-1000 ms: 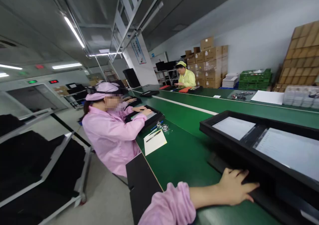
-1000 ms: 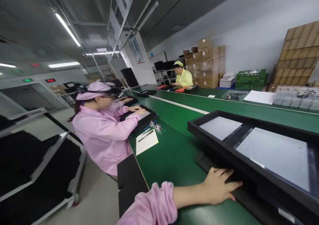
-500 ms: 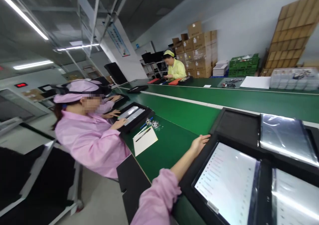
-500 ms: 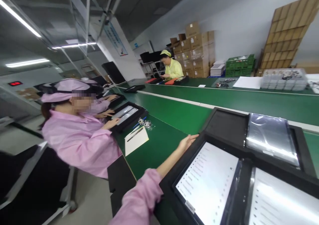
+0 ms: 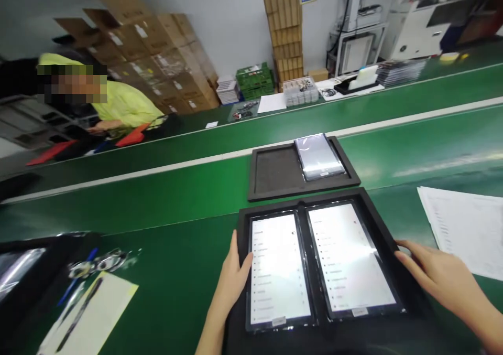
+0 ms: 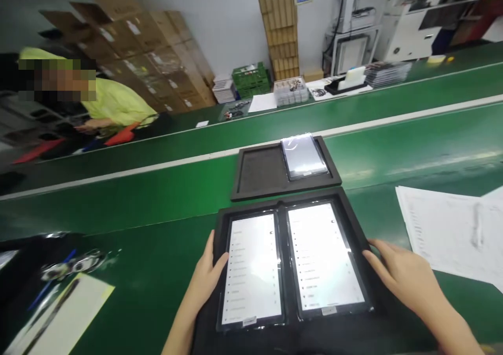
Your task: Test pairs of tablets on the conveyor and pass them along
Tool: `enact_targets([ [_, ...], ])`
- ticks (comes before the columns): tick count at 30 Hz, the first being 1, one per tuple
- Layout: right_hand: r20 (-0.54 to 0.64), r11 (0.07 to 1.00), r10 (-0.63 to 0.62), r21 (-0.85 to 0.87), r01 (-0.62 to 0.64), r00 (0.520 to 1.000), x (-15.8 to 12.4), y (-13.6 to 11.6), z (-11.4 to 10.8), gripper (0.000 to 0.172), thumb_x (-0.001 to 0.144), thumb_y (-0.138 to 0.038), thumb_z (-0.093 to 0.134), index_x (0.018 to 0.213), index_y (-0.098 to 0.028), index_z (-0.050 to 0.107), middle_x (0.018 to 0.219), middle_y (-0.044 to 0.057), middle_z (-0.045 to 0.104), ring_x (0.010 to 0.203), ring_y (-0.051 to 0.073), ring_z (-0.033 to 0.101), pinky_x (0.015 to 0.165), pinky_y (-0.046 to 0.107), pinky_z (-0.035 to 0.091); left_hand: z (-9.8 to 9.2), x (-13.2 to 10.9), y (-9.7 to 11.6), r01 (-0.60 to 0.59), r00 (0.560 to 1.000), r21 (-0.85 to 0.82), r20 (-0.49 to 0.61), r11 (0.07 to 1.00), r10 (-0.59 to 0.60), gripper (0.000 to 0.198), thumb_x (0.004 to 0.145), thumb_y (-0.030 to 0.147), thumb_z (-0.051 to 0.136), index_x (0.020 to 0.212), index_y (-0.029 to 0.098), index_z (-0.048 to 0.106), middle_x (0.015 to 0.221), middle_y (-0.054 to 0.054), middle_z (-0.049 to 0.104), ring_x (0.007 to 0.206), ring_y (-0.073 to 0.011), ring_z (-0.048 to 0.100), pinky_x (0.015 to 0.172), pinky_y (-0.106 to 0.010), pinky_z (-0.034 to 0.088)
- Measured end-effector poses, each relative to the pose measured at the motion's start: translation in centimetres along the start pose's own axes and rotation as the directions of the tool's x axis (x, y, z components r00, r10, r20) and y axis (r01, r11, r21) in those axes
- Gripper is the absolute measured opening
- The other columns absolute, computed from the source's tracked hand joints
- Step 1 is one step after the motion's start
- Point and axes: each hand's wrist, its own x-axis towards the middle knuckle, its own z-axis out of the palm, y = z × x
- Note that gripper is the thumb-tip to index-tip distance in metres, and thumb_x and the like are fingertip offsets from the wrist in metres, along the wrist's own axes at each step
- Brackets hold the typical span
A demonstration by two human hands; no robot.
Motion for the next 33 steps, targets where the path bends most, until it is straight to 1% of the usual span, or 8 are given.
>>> enact_targets([
  [2, 0.016, 0.952, -0.25, -0.181, 0.249, 0.968, 1.7, -2.6, -0.2, 0.056, 0.105, -0.059, 0.035, 0.1, -0.017, 0.074, 0.084, 0.015, 0.067, 0.072, 0.034, 0.064, 0.056, 0.045, 0.053, -0.2, 0.0, -0.1, -0.05, 0.999, 0.036, 0.009, 0.998, 0.049, 0.076, 0.093, 0.034, 0.044, 0.159, 0.011, 0.014, 0.159, -0.018, 0.029, 0.146, -0.0332, 0.029, 0.12, -0.052, 0.03],
  [4, 0.13, 0.852, -0.486, -0.153, 0.502, 0.864, 3.1, -5.6, 0.4, 0.051, 0.108, -0.049, 0.033, 0.118, -0.016, 0.07, 0.111, 0.019, 0.065, 0.096, 0.035, 0.063, 0.078, 0.051, 0.055, -0.5, -0.1, -0.2, -0.088, 0.996, 0.105, 0.022, 0.991, 0.086, 0.082, 0.088, 0.028, 0.047, 0.16, 0.011, 0.011, 0.158, -0.019, 0.03, 0.145, -0.0345, 0.033, 0.12, -0.054, 0.027],
  [7, 0.303, 0.719, -0.654, -0.034, 0.694, 0.693, 4.2, -8.9, 2.5, 0.054, 0.102, -0.061, 0.05, 0.141, -0.025, 0.058, 0.144, 0.02, 0.046, 0.128, 0.042, 0.045, 0.105, 0.067, 0.036, -0.9, 0.2, 0.1, -0.082, 0.995, 0.221, 0.069, 0.972, 0.068, 0.096, 0.083, 0.028, 0.056, 0.161, 0.014, 0.001, 0.158, -0.019, 0.031, 0.143, -0.0382, 0.035, 0.12, -0.059, 0.026],
  [9, 0.389, 0.699, -0.669, 0.039, 0.714, 0.633, 4.4, -9.9, 3.7, 0.063, 0.096, -0.07, 0.057, 0.144, -0.029, 0.056, 0.149, 0.019, 0.042, 0.134, 0.043, 0.039, 0.109, 0.071, 0.027, -1.0, 0.4, 0.6, -0.054, 0.994, 0.266, 0.102, 0.963, 0.027, 0.103, 0.082, 0.032, 0.061, 0.16, 0.015, -0.004, 0.156, -0.021, 0.034, 0.142, -0.0404, 0.036, 0.118, -0.061, 0.029],
  [15, 0.387, 0.772, -0.622, 0.157, 0.616, 0.681, 4.4, -8.1, 1.9, 0.045, 0.105, -0.059, 0.042, 0.116, -0.032, 0.075, 0.149, 0.012, 0.042, 0.134, 0.04, 0.038, 0.113, 0.073, 0.016, -0.2, -1.8, 2.2, 0.011, 1.0, 0.304, 0.02, 0.953, -0.018, 0.122, 0.075, 0.047, 0.079, 0.16, 0.018, -0.004, 0.16, -0.024, 0.023, 0.144, -0.0441, 0.029, 0.115, -0.066, 0.028],
  [21, 0.048, 0.8, -0.54, 0.339, 0.495, 0.84, 4.1, -5.3, 1.6, 0.064, 0.108, -0.052, 0.018, 0.11, -0.025, 0.076, 0.128, 0.012, 0.055, 0.113, 0.033, 0.053, 0.104, 0.056, 0.04, 0.9, -7.3, 1.9, -0.221, 0.957, 0.379, -0.093, 0.899, 0.274, 0.073, 0.103, 0.052, 0.043, 0.16, 0.023, 0.01, 0.162, -0.016, 0.02, 0.145, -0.0389, 0.029, 0.109, -0.057, 0.042],
  [25, 0.098, 0.81, -0.563, 0.262, 0.525, 0.82, 4.3, -5.9, 2.9, 0.055, 0.108, -0.041, 0.024, 0.107, -0.029, 0.077, 0.128, 0.01, 0.054, 0.112, 0.032, 0.051, 0.1, 0.055, 0.039, 0.9, -7.7, 1.8, -0.36, 0.881, 0.434, -0.134, 0.826, 0.454, 0.055, 0.107, 0.044, 0.033, 0.157, 0.021, 0.027, 0.143, -0.015, 0.05, 0.132, -0.0341, 0.044, 0.105, -0.051, 0.044],
  [33, 0.248, 0.779, -0.626, 0.164, 0.605, 0.739, 4.1, -7.9, 2.5, 0.046, 0.107, -0.03, 0.03, 0.111, -0.027, 0.076, 0.131, 0.013, 0.052, 0.117, 0.034, 0.048, 0.103, 0.06, 0.032, 1.0, -7.7, 1.9, -0.34, 0.854, 0.582, -0.138, 0.738, 0.502, 0.048, 0.105, 0.041, 0.034, 0.138, 0.013, 0.055, 0.115, -0.015, 0.068, 0.11, -0.0347, 0.055, 0.091, -0.047, 0.043],
])
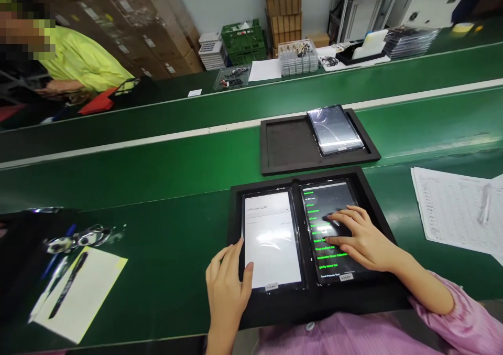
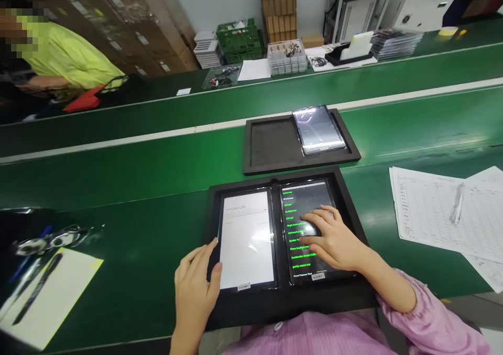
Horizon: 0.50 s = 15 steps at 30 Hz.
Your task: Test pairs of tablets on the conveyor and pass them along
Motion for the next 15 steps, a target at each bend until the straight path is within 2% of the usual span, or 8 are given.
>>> enact_targets([
  [6, -0.01, 0.999, -0.036, -0.041, 0.036, 0.999, -0.1, 0.5, -0.3, 0.046, 0.108, -0.03, 0.029, 0.113, -0.025, 0.074, 0.127, 0.014, 0.053, 0.115, 0.033, 0.048, 0.101, 0.057, 0.036, 0.2, 0.6, 0.7, 0.007, 0.993, 0.026, 0.116, 1.0, -0.01, 0.056, 0.103, 0.047, 0.037, 0.144, 0.011, 0.051, 0.128, -0.017, 0.063, 0.12, -0.0402, 0.048, 0.102, -0.056, 0.031],
  [8, -0.008, 0.998, -0.045, -0.04, 0.045, 0.999, -0.1, 0.5, -0.3, 0.045, 0.107, -0.03, 0.03, 0.113, -0.025, 0.074, 0.128, 0.014, 0.053, 0.114, 0.033, 0.049, 0.102, 0.056, 0.036, 0.0, 1.0, 0.8, -0.081, 0.982, -0.015, 0.169, 0.997, 0.082, 0.056, 0.102, 0.047, 0.04, 0.146, 0.013, 0.049, 0.132, -0.015, 0.062, 0.119, -0.0385, 0.048, 0.105, -0.054, 0.029],
  [11, -0.02, 0.999, -0.038, -0.031, 0.037, 0.999, -0.4, 0.7, 0.1, 0.043, 0.106, -0.029, 0.032, 0.114, -0.026, 0.074, 0.13, 0.013, 0.053, 0.114, 0.033, 0.049, 0.103, 0.057, 0.033, -0.4, 1.3, 0.9, -0.273, 0.925, -0.113, 0.244, 0.955, 0.293, 0.056, 0.103, 0.049, 0.041, 0.151, 0.02, 0.043, 0.137, -0.009, 0.06, 0.12, -0.0342, 0.049, 0.112, -0.05, 0.02],
  [13, -0.028, 0.999, -0.031, -0.021, 0.03, 0.999, -0.5, 0.8, 0.3, 0.043, 0.107, -0.03, 0.032, 0.115, -0.027, 0.074, 0.13, 0.013, 0.053, 0.114, 0.033, 0.048, 0.103, 0.057, 0.033, -0.5, 1.3, 0.8, -0.282, 0.932, -0.104, 0.207, 0.954, 0.298, 0.058, 0.104, 0.052, 0.038, 0.153, 0.021, 0.038, 0.14, -0.01, 0.057, 0.123, -0.0337, 0.048, 0.114, -0.051, 0.016],
  [15, -0.032, 0.999, -0.036, -0.015, 0.036, 0.999, -0.6, 0.8, 0.4, 0.044, 0.107, -0.03, 0.031, 0.115, -0.026, 0.073, 0.129, 0.013, 0.053, 0.115, 0.032, 0.048, 0.102, 0.057, 0.033, -0.4, 1.0, 0.8, -0.189, 0.973, -0.046, 0.124, 0.981, 0.194, 0.059, 0.105, 0.051, 0.033, 0.154, 0.017, 0.035, 0.141, -0.014, 0.055, 0.125, -0.0343, 0.046, 0.113, -0.051, 0.018],
])
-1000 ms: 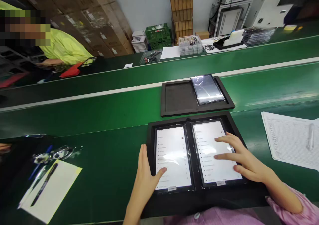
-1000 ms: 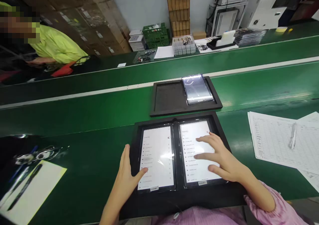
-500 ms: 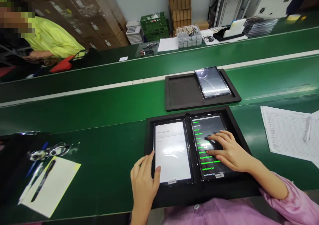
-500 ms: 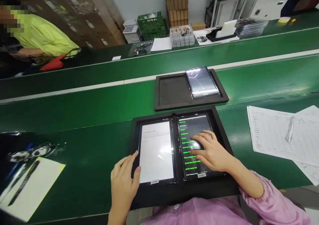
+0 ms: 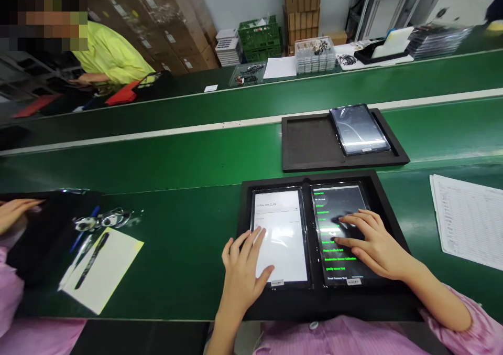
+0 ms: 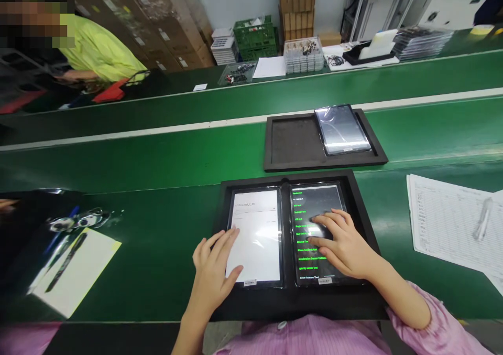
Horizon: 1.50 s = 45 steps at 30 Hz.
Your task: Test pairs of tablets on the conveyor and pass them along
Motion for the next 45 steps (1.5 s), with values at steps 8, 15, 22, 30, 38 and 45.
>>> enact_targets([
  [8, 0.015, 1.0, -0.016, -0.011, 0.016, 1.0, 0.3, -0.1, -0.5, 0.045, 0.108, -0.03, 0.029, 0.114, -0.025, 0.073, 0.128, 0.014, 0.054, 0.114, 0.031, 0.048, 0.1, 0.056, 0.035, 0.6, 0.1, 0.4, 0.131, 0.991, 0.108, -0.001, 0.986, -0.131, 0.058, 0.103, 0.044, 0.038, 0.149, 0.009, 0.041, 0.133, -0.018, 0.059, 0.123, -0.0384, 0.046, 0.109, -0.056, 0.022],
  [15, -0.019, 1.0, -0.018, 0.018, 0.019, 1.0, 0.1, 0.0, -0.1, 0.045, 0.109, -0.031, 0.028, 0.114, -0.024, 0.072, 0.128, 0.013, 0.053, 0.114, 0.031, 0.048, 0.101, 0.056, 0.033, -0.6, 0.3, 0.2, -0.066, 0.998, 0.007, 0.002, 0.998, 0.066, 0.054, 0.105, 0.045, 0.037, 0.152, 0.018, 0.038, 0.133, -0.012, 0.061, 0.122, -0.0325, 0.05, 0.115, -0.051, 0.015],
  [22, -0.046, 0.999, -0.04, 0.01, 0.041, 0.998, 0.5, -0.2, -0.7, 0.045, 0.109, -0.029, 0.028, 0.111, -0.023, 0.073, 0.126, 0.014, 0.053, 0.112, 0.031, 0.048, 0.099, 0.054, 0.035, 0.4, 0.0, 0.3, 0.235, 0.969, 0.056, -0.094, 0.97, -0.229, 0.058, 0.106, 0.051, 0.032, 0.149, 0.013, 0.038, 0.146, -0.022, 0.044, 0.127, -0.039, 0.042, 0.1, -0.053, 0.038],
  [30, -0.058, 0.999, -0.031, 0.015, 0.032, 0.998, 0.6, -0.2, -0.7, 0.045, 0.108, -0.028, 0.028, 0.109, -0.022, 0.073, 0.125, 0.014, 0.054, 0.111, 0.03, 0.049, 0.098, 0.054, 0.036, 0.5, -0.3, 0.2, 0.298, 0.952, 0.099, -0.103, 0.949, -0.288, 0.058, 0.106, 0.052, 0.029, 0.13, 0.011, 0.059, 0.149, -0.024, 0.038, 0.129, -0.0423, 0.039, 0.097, -0.059, 0.041],
  [38, -0.006, 1.0, -0.013, -0.009, 0.013, 1.0, 0.7, -0.4, -0.7, 0.044, 0.106, -0.025, 0.03, 0.108, -0.022, 0.074, 0.125, 0.015, 0.053, 0.112, 0.031, 0.048, 0.099, 0.056, 0.037, -0.2, 0.8, 0.5, -0.026, 0.999, 0.143, -0.024, 0.989, 0.03, 0.045, 0.106, 0.042, 0.036, 0.124, 0.013, 0.066, 0.149, -0.021, 0.043, 0.129, -0.0419, 0.041, 0.105, -0.059, 0.03],
  [45, 0.062, 0.999, 0.039, -0.022, -0.038, 0.997, 0.8, -0.7, -0.4, 0.043, 0.105, -0.025, 0.035, 0.106, -0.027, 0.077, 0.131, 0.015, 0.052, 0.115, 0.034, 0.047, 0.101, 0.06, 0.035, -0.6, -0.2, -0.1, 0.053, 0.961, -0.061, -0.269, 0.997, -0.067, 0.042, 0.105, 0.03, 0.037, 0.142, 0.016, 0.052, 0.124, -0.015, 0.064, 0.111, -0.0299, 0.058, 0.096, -0.042, 0.04],
])
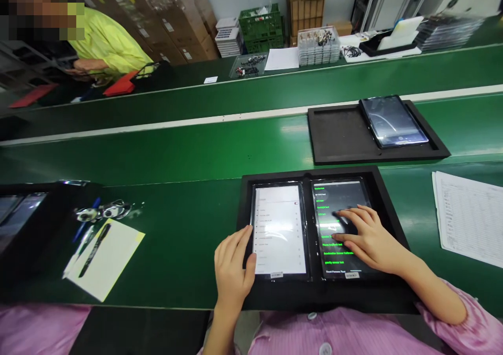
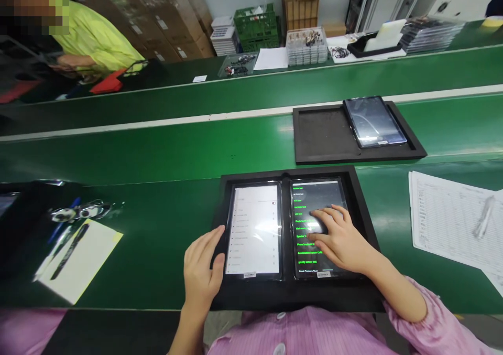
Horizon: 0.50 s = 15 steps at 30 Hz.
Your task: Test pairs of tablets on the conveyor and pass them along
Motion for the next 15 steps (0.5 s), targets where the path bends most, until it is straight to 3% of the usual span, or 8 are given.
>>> enact_targets([
  [4, -0.114, 1.0, -0.012, 0.002, 0.013, 0.993, -0.41, 0.32, 0.33, 0.041, 0.104, -0.023, 0.036, 0.111, -0.026, 0.076, 0.132, 0.014, 0.051, 0.115, 0.033, 0.049, 0.104, 0.06, 0.032, -0.29, -0.45, -0.05, 0.081, 0.997, 0.013, 0.015, 0.997, -0.081, 0.036, 0.104, 0.026, 0.036, 0.123, 0.017, 0.066, 0.104, -0.007, 0.072, 0.098, -0.0259, 0.062, 0.086, -0.038, 0.042],
  [10, -0.143, 1.0, -0.007, 0.026, 0.011, 0.99, -0.6, 0.78, 0.44, 0.039, 0.104, -0.023, 0.037, 0.113, -0.025, 0.075, 0.128, 0.012, 0.051, 0.113, 0.031, 0.049, 0.104, 0.058, 0.033, -0.4, -0.04, 0.24, 0.03, 0.998, -0.012, 0.063, 0.999, -0.03, 0.038, 0.103, 0.03, 0.037, 0.113, 0.019, 0.071, 0.1, -0.006, 0.074, 0.098, -0.026, 0.064, 0.085, -0.039, 0.043],
  [15, -0.165, 1.0, 0.0, 0.021, 0.003, 0.986, -0.66, 0.76, 0.28, 0.038, 0.104, -0.024, 0.037, 0.114, -0.026, 0.074, 0.128, 0.011, 0.052, 0.112, 0.031, 0.049, 0.103, 0.057, 0.034, -0.48, 0.4, 0.57, -0.075, 0.989, -0.002, 0.131, 0.997, 0.074, 0.031, 0.105, 0.03, 0.04, 0.114, 0.02, 0.068, 0.101, -0.003, 0.075, 0.098, -0.0251, 0.066, 0.106, -0.046, 0.031],
])
